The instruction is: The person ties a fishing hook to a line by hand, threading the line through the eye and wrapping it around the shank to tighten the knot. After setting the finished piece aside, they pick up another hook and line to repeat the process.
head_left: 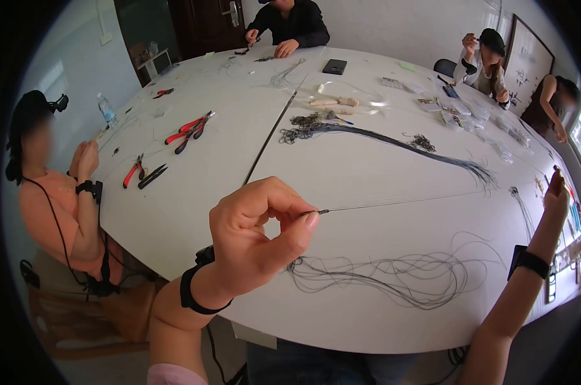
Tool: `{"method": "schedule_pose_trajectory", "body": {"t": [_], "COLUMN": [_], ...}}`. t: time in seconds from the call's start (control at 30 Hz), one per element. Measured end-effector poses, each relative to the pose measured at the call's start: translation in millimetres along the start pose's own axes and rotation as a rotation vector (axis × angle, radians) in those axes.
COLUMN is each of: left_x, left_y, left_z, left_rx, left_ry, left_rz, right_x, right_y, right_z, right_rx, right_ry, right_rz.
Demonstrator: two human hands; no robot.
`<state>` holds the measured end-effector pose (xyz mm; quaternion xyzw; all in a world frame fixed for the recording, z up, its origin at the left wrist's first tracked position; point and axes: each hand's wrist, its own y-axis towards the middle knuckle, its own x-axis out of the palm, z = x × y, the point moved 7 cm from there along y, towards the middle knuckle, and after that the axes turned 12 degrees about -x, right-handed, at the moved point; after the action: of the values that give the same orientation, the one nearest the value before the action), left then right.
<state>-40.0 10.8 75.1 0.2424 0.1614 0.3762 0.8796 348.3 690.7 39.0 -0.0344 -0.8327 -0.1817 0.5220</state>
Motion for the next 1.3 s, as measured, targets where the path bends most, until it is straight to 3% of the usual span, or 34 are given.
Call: {"method": "schedule_pose_trajectory", "body": {"t": [0.23, 0.3, 0.33, 0.4, 0.43, 0.5, 0.6, 0.63, 0.7, 0.8, 0.83, 0.9, 0.97, 1.1, 1.3], "left_x": [5.9, 7.3, 7.5, 7.1, 7.4, 10.0, 16.2, 16.8, 17.9, 20.8, 22.2, 23.7, 23.8, 25.5, 25.9], "left_y": [-0.7, -1.4, -2.1, -2.1, -2.2, -2.2, -4.1, -4.4, -5.2, -5.4, -5.7, -5.0, -4.8, -6.4, -6.4], "left_z": [1.5, 4.6, 6.3, 7.7, 8.9, 7.6, 8.9, 9.8, 12.3, 11.9, 12.2, 11.4, 13.3, 13.6, 11.6], "left_rx": [0.039, 0.054, 0.044, 0.033, 0.048, 0.060, 0.152, 0.159, 0.164, 0.102, 0.108, 0.113, 0.175, 0.102, 0.132], "left_ry": [0.054, 0.073, 0.080, 0.087, 0.090, 0.091, 0.087, 0.098, 0.109, 0.123, 0.137, 0.150, 0.188, 0.203, 0.232], "left_rz": [-0.063, -0.068, -0.060, -0.052, -0.059, -0.069, -0.100, -0.108, -0.120, -0.143, -0.150, -0.163, -0.155, -0.162, -0.179], "right_x": [4.1, 29.8, 41.2, 78.3, 96.1, 134.6, 183.5, 189.1, 214.0, 235.1, 241.2, 246.8, 247.4, 233.6, 223.0], "right_y": [-1.0, -48.1, -69.9, -120.1, -147.2, -215.5, -292.2, -310.7, -348.6, -420.8, -452.5, -499.8, -534.7, -559.8, -571.1], "right_z": [-0.2, -1.9, -4.2, 10.2, 7.3, 21.9, 24.5, 27.3, 31.0, 53.4, 53.2, 48.3, 42.9, 48.5, 59.1], "right_rx": [-0.140, -0.255, -0.256, -0.054, -0.054, 0.125, 0.111, 0.115, -0.075, 0.163, 0.292, 0.535, 0.706, 0.886, 0.942], "right_ry": [-0.280, -0.589, -0.590, -1.020, -1.021, -1.431, -1.698, -1.699, -1.611, -1.026, -0.781, -0.577, -0.495, -0.501, -0.412], "right_rz": [-0.191, -0.124, -0.124, -0.500, -0.500, -0.856, -1.003, -0.999, -1.126, -1.459, -1.525, -1.542, -1.500, -1.434, -1.422]}}
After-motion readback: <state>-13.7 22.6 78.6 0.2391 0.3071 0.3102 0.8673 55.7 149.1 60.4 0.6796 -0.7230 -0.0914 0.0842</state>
